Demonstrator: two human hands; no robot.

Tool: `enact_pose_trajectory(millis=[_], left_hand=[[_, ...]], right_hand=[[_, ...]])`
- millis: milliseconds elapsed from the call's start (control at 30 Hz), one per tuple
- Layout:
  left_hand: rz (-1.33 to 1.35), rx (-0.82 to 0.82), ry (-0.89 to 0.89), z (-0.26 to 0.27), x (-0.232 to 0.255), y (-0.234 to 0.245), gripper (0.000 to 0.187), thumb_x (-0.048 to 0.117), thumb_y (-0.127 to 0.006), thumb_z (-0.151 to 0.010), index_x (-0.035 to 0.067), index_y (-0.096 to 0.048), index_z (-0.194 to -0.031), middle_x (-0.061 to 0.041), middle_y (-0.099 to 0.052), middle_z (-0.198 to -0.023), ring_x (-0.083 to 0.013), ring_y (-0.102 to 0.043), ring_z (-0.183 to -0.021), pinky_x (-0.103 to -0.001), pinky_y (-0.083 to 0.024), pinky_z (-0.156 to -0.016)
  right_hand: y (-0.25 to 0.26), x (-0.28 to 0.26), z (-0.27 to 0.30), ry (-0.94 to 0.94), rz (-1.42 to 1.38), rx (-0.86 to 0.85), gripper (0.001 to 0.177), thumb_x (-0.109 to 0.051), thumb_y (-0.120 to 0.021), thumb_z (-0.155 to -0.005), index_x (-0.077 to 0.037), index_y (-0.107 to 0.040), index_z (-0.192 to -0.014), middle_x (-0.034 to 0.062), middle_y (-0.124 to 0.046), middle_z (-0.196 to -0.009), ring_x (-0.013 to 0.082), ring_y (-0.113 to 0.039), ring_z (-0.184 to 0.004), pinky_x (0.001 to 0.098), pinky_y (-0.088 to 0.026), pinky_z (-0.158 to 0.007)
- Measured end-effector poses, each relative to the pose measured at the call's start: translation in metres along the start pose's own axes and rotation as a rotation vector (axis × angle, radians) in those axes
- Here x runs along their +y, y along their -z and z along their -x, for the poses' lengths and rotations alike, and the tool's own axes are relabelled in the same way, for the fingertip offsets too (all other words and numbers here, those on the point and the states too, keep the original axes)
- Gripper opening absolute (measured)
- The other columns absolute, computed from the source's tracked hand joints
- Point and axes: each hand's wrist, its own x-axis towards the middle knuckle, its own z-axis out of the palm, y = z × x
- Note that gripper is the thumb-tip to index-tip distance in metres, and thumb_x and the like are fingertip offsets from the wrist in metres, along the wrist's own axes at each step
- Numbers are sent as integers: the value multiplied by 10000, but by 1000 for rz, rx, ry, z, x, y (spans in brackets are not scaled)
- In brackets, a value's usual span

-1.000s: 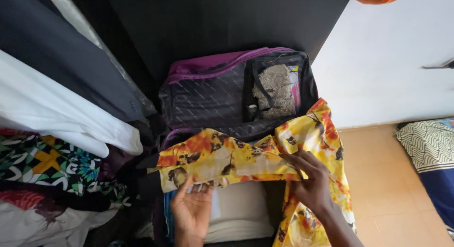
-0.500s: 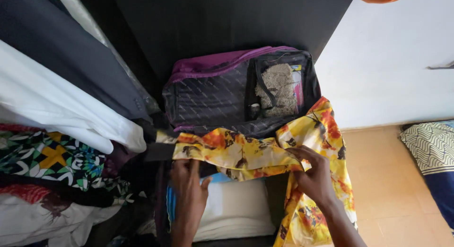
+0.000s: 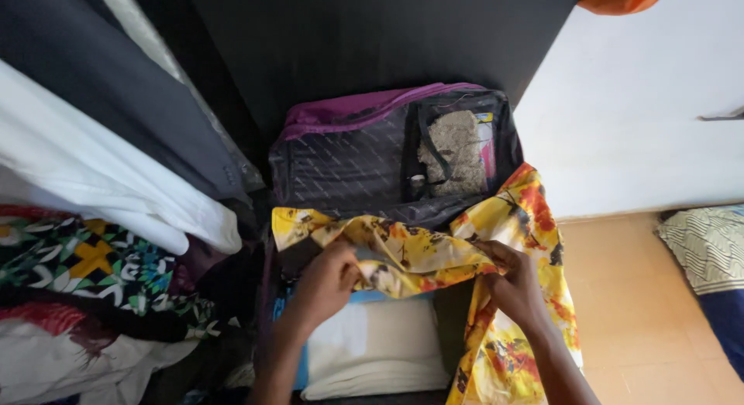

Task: The person folds a yellow shirt by hand and places it into a suitcase, then adds other items of clothing to the suitcase.

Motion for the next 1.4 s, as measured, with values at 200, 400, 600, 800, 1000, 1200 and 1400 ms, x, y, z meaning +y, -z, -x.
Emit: enact_pose_trajectory(millis=[200, 400, 600, 800, 1000, 1200, 1400], left_hand=[[936, -31, 456, 20, -38, 20, 202, 222, -610, -962, 45, -697, -918, -37, -649, -799, -124, -594, -725, -284, -474, -638], [711, -478, 663, 67, -65, -5, 191, 263, -683, -935, 75, -712, -921, -23, -628, -730, -99, -524, -667, -288, -424, -599], [593, -562, 666, 59, -7, 22, 127, 59, -798, -806, 32, -698, -879, -69, -705, -761, -136, -642, -725, -304, -517, -666], [627, -158, 28, 38, 45, 17, 61, 45, -747, -872, 6, -724, -913, -76, -752, -896, -177, -738, -843, -304, -562, -742], [765, -219, 107, 15, 66, -45, 302, 35, -596, -991, -47, -634, -1279, -195, -700, -1236, -326, -694, -1106, -390, -541, -925], [696, -443, 104, 1, 62, -66, 417, 137, -672, -1021, -4, -522, -1384, -234, -683, -1165, -309, -679, -1041, -392, -520, -840], [808, -813, 220, -3, 55, -39, 328, 249, -748, -942, -3, -692, -1144, -133, -704, -814, -118, -574, -676, -314, -482, -609]], right_hand=[[-4, -50, 4, -368, -53, 8, 439, 88, -616, -842, 2, -647, -1271, 130, -749, -1179, 244, -743, -629, 368, -582, -431], [-6, -13, 4, -79, 91, -8, 502, 119, -630, -792, -4, -670, -1277, 120, -730, -1259, 192, -704, -758, 313, -557, -507], [-9, -51, 3, -251, 105, -74, 613, 187, -523, -730, -28, -661, -1287, 104, -751, -1240, 202, -689, -572, 337, -555, -490], [-11, -35, 6, -279, 27, -44, 622, 189, -508, -727, -15, -641, -1299, 111, -736, -1241, 172, -683, -599, 324, -540, -495], [-13, -16, 12, -109, 38, -58, 657, 205, -479, -697, 14, -646, -1303, 124, -756, -1209, 135, -676, -768, 302, -565, -562], [-9, -36, 13, -284, -81, -17, 646, 203, -466, -713, -14, -636, -1297, 54, -732, -1225, 154, -668, -622, 324, -524, -458], [-6, -26, 14, -299, -103, -28, 627, 207, -468, -713, -6, -637, -1279, 58, -737, -1192, 146, -693, -635, 315, -545, -458]])
